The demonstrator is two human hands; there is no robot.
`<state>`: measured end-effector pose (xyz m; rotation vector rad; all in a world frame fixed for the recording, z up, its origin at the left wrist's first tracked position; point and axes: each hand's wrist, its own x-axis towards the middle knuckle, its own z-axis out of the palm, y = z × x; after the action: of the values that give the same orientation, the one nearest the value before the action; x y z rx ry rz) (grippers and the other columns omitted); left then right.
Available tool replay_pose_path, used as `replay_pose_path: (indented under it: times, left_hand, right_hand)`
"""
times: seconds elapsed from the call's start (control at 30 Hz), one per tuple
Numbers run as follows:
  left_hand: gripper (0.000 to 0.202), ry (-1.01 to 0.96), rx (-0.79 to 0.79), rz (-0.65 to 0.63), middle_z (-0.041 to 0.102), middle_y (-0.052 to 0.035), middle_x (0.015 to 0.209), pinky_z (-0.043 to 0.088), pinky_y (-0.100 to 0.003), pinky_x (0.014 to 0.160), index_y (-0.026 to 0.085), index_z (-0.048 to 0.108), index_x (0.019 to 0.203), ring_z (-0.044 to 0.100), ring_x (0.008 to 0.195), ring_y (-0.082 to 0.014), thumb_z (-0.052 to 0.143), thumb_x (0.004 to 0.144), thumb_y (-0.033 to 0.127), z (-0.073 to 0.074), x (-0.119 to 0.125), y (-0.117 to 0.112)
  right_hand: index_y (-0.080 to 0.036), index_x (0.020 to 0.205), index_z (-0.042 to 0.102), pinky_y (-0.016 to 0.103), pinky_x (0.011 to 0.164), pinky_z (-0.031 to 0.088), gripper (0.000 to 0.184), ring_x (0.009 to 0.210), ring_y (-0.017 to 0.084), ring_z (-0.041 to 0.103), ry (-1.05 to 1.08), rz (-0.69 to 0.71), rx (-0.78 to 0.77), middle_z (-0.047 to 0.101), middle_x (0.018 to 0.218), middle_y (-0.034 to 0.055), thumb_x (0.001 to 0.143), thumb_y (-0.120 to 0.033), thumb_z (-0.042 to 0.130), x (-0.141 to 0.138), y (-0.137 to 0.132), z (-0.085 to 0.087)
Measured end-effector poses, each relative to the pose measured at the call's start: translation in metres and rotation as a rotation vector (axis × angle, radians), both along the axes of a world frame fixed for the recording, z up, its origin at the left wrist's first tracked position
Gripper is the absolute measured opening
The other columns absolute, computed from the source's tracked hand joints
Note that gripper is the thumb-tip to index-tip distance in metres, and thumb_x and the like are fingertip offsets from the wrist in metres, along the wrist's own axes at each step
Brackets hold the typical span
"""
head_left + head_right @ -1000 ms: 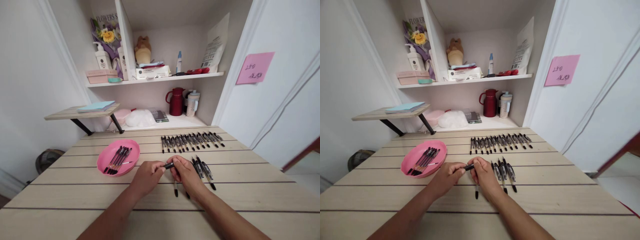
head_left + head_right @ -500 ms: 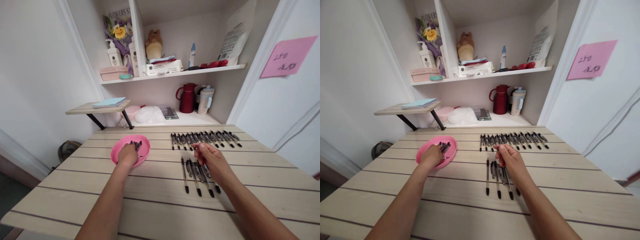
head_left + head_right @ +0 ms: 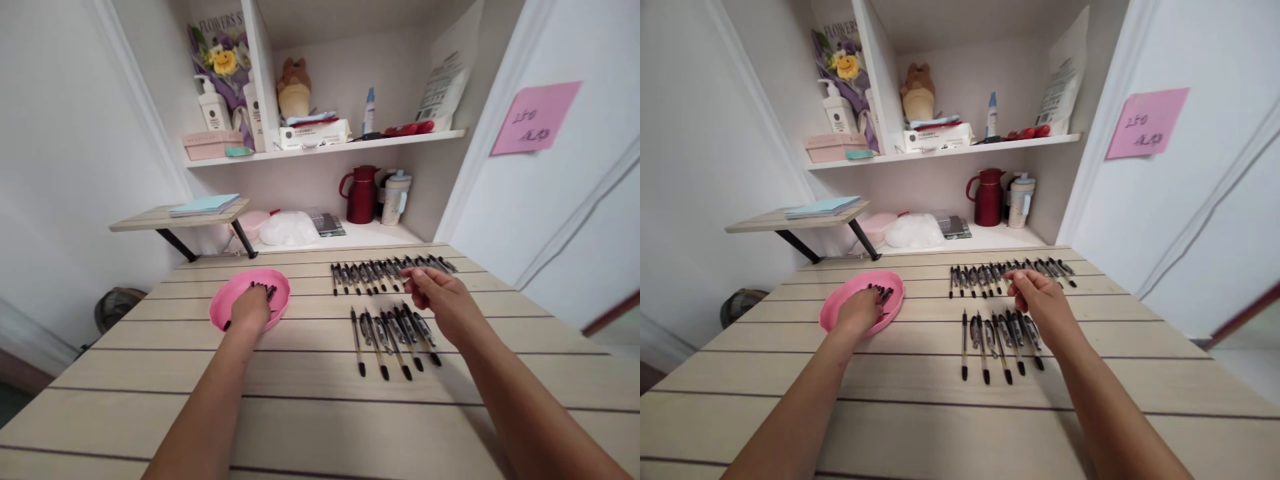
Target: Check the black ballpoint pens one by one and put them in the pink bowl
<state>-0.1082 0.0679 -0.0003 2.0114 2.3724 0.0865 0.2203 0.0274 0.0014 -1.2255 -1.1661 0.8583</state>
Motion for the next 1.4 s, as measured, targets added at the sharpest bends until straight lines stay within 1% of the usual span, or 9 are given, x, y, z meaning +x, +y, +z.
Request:
replay_pose_path:
  times: [0.23,0.37,0.57,0.77,0.9,1.03,1.17,1.3,1.4]
  left_hand:
    - [0.021,0.022,0.031,-0.007,0.065,-0.0127,0.089,0.038,-0.031,0.058,0.018,0.061,0.087,0.059,0.080,-0.0275,0.047,0.074,0.026,0.008,0.008,-0.003]
    - [0.026,-0.021,0.244,-0.130,0.063,-0.0089,0.094,0.037,-0.029,0.059,0.019,0.059,0.089,0.058,0.080,-0.0222,0.036,0.081,0.030,0.015,0.028,-0.015]
    - [0.020,-0.252,0.343,-0.534,0.062,-0.0027,0.087,0.037,-0.024,0.067,0.021,0.059,0.084,0.055,0.080,-0.0146,0.040,0.082,0.026,0.007,0.074,-0.039]
    - [0.018,-0.361,0.209,-0.630,0.062,-0.0034,0.085,0.037,-0.025,0.066,0.020,0.060,0.082,0.054,0.077,-0.0155,0.043,0.079,0.024,0.001,0.099,-0.053]
    - [0.017,-0.611,0.149,-0.677,0.060,-0.0023,0.074,0.037,-0.024,0.061,0.018,0.060,0.075,0.053,0.069,-0.0138,0.044,0.077,0.024,-0.003,0.107,-0.060]
    - [0.018,-1.029,-0.147,-0.621,0.055,-0.0008,0.064,0.037,-0.021,0.051,0.015,0.059,0.076,0.050,0.057,-0.0105,0.046,0.075,0.028,-0.009,0.124,-0.070]
    - [0.033,-1.386,-0.494,-0.451,0.057,-0.0032,0.072,0.039,-0.021,0.047,0.013,0.053,0.097,0.054,0.058,-0.0113,0.049,0.073,0.036,-0.015,0.148,-0.086]
    - [0.036,-1.620,-0.540,-0.296,0.056,-0.0028,0.076,0.043,-0.023,0.054,0.014,0.050,0.091,0.055,0.061,-0.0102,0.051,0.072,0.044,-0.023,0.161,-0.095]
    - [0.032,-1.685,-0.506,-0.207,0.056,-0.0017,0.071,0.043,-0.023,0.054,0.015,0.047,0.086,0.055,0.057,-0.0098,0.049,0.073,0.044,-0.030,0.159,-0.095]
  right_hand:
    - [-0.019,0.065,0.057,0.023,0.047,0.034,0.024,0.051,0.013,0.053,-0.772,-0.058,-0.301,0.061,0.062,0.0025,0.074,-0.039,0.048,0.054,-0.015,-0.007]
    - [-0.019,0.058,0.055,0.024,0.047,0.030,0.023,0.055,0.016,0.055,-1.036,-0.038,-0.400,0.064,0.064,0.0052,0.073,-0.035,0.046,0.057,-0.024,-0.024]
    - [-0.019,0.055,0.057,0.027,0.049,0.029,0.029,0.059,0.020,0.058,-1.156,-0.086,-0.431,0.064,0.061,0.0084,0.074,-0.037,0.044,0.039,-0.042,-0.036]
    - [-0.020,0.058,0.058,0.027,0.047,0.025,0.020,0.055,0.020,0.057,-1.172,-0.167,-0.408,0.064,0.061,0.0084,0.072,-0.032,0.049,0.021,-0.061,-0.049]
    - [-0.020,0.055,0.055,0.027,0.048,0.026,0.019,0.053,0.019,0.055,-1.142,-0.177,-0.370,0.063,0.058,0.0078,0.071,-0.027,0.048,0.019,-0.065,-0.048]
    - [-0.021,0.055,0.052,0.026,0.047,0.027,0.021,0.050,0.018,0.053,-1.041,-0.201,-0.328,0.061,0.054,0.0046,0.074,-0.031,0.046,0.016,-0.071,-0.042]
    - [-0.023,0.060,0.048,0.025,0.048,0.032,0.019,0.050,0.016,0.053,-0.862,-0.104,-0.193,0.060,0.054,0.0006,0.076,-0.033,0.045,-0.010,-0.088,-0.043]
    - [-0.022,0.067,0.050,0.025,0.052,0.036,0.018,0.057,0.017,0.057,-0.769,0.033,-0.102,0.063,0.064,0.0026,0.079,-0.034,0.043,-0.038,-0.105,-0.045]
    - [-0.022,0.076,0.053,0.026,0.055,0.037,0.018,0.063,0.018,0.058,-0.749,0.101,-0.107,0.064,0.071,0.0034,0.079,-0.037,0.043,-0.032,-0.105,-0.042]
